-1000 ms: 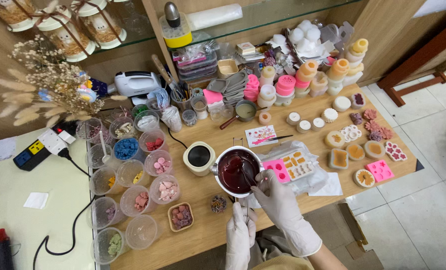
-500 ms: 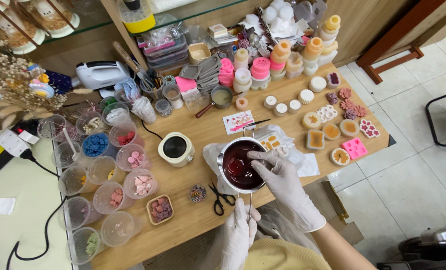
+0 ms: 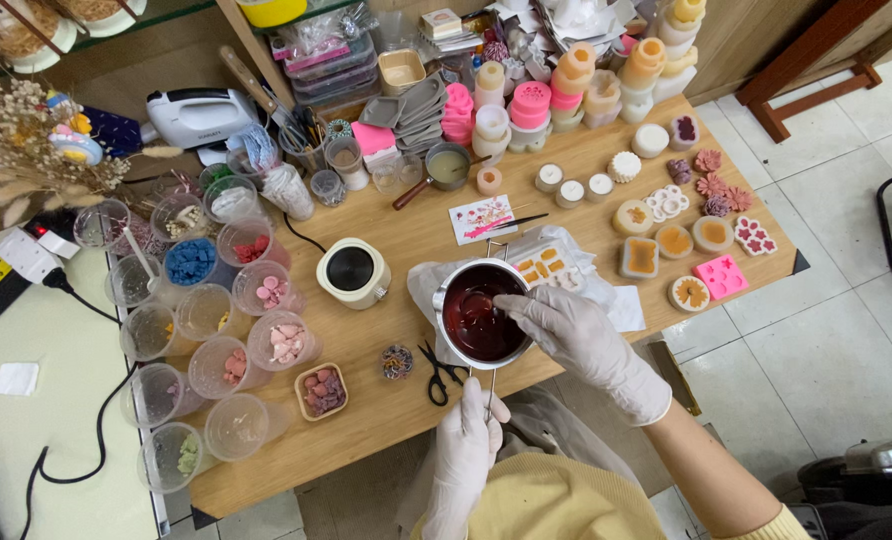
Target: The person uses a wooden stick to clear holes and adjust surfaces inside pink silicone molds before stirring a dark liquid in a metal pot.
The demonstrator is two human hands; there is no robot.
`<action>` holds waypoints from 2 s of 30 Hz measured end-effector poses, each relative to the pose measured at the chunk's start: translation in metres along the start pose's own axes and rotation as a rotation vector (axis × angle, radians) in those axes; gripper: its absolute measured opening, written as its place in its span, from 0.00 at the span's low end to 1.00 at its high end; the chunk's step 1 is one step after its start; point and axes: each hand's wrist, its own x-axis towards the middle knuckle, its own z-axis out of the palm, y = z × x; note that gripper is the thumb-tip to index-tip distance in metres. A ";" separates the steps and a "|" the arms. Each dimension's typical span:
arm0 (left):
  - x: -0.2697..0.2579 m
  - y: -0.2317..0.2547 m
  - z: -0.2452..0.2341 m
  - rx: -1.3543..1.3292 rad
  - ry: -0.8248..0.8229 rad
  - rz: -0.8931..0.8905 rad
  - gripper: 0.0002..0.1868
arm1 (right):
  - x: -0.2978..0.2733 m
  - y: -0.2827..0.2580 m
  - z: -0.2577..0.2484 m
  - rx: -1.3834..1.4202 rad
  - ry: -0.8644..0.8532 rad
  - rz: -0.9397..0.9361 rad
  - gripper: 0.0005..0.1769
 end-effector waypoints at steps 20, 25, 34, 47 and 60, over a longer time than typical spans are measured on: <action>-0.001 0.001 -0.021 -0.087 0.022 0.002 0.34 | 0.011 0.007 0.024 0.041 0.127 0.197 0.11; 0.014 0.000 -0.032 -0.147 0.043 -0.034 0.35 | 0.034 0.004 0.029 0.140 -0.047 0.396 0.14; 0.071 0.006 -0.083 -0.240 0.153 -0.013 0.35 | 0.091 0.059 0.035 0.095 0.044 0.289 0.16; 0.175 -0.013 -0.142 -0.336 0.391 -0.115 0.37 | 0.147 0.378 0.224 0.968 0.338 1.221 0.28; 0.186 -0.011 -0.156 -0.186 0.474 -0.200 0.40 | 0.182 0.305 0.189 0.037 0.008 0.470 0.10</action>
